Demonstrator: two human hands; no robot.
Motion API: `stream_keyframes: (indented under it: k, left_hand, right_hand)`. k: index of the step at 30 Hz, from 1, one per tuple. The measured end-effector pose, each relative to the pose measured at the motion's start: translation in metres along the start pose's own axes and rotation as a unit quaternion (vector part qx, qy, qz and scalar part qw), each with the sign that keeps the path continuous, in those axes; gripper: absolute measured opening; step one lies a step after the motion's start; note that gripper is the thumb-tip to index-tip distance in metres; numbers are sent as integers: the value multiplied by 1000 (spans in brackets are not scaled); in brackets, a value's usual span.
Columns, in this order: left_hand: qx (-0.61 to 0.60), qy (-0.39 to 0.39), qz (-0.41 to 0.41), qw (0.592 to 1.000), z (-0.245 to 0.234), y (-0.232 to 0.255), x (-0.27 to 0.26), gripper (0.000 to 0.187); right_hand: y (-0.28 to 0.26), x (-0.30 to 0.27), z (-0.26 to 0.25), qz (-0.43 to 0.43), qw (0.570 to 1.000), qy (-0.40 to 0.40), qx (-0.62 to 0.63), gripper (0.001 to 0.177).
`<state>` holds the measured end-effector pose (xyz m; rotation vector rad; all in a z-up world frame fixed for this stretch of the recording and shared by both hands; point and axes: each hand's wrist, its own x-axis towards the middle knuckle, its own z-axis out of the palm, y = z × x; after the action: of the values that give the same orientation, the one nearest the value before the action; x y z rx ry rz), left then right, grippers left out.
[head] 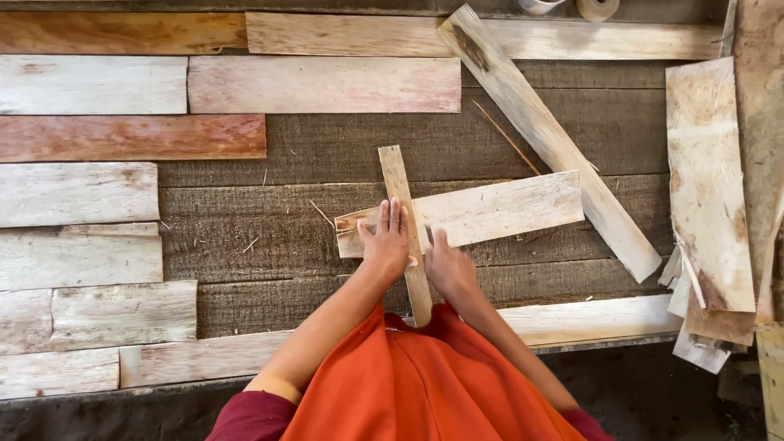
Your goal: Cutting thin wood panels with a utility knife and arranging them on a wooden surface
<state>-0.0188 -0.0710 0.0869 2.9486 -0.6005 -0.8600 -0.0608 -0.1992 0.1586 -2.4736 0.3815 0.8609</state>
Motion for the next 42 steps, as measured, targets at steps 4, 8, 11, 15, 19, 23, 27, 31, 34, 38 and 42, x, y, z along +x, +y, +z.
stream_keyframes:
  k: [4, 8, 11, 15, 19, 23, 27, 31, 34, 38, 42]
  left_hand:
    - [-4, 19, 0, 1000, 14, -3, 9, 113]
    - [-15, 3, 3, 1000, 13, -4, 10, 109]
    - [-15, -1, 0, 1000, 20, -2, 16, 109]
    - [-12, 0, -8, 1000, 27, -4, 21, 108]
    - [-17, 8, -11, 1000, 28, -5, 21, 109]
    - [-1, 8, -13, 1000, 43, -6, 30, 115]
    - [1, 15, -12, 1000, 40, -5, 27, 113]
    - [-10, 15, -8, 1000, 34, -7, 22, 114]
    - [-23, 18, -5, 1000, 34, -6, 21, 106]
    - [-24, 61, -18, 998, 41, 1, 22, 73]
    - [-33, 23, -8, 999, 47, -4, 30, 97]
  right_hand:
    - [-10, 60, -6, -42, 999, 27, -9, 23]
    - [-22, 71, -2, -40, 997, 11, -60, 26]
    - [-18, 79, 4, -33, 997, 1, -71, 28]
    - [-32, 76, -3, -31, 996, -15, -77, 29]
    - [-44, 72, -15, -39, 996, -37, -77, 29]
    - [-44, 72, -17, -50, 996, -50, -63, 41]
    - [-51, 66, -21, -39, 996, -59, -60, 39]
    - [-52, 58, -24, -40, 995, -71, -55, 43]
    - [-58, 43, -28, -39, 996, -67, -48, 45]
    - [-60, 10, -36, -6, 997, -72, -2, 45]
    - [-27, 3, -7, -22, 998, -62, -22, 33]
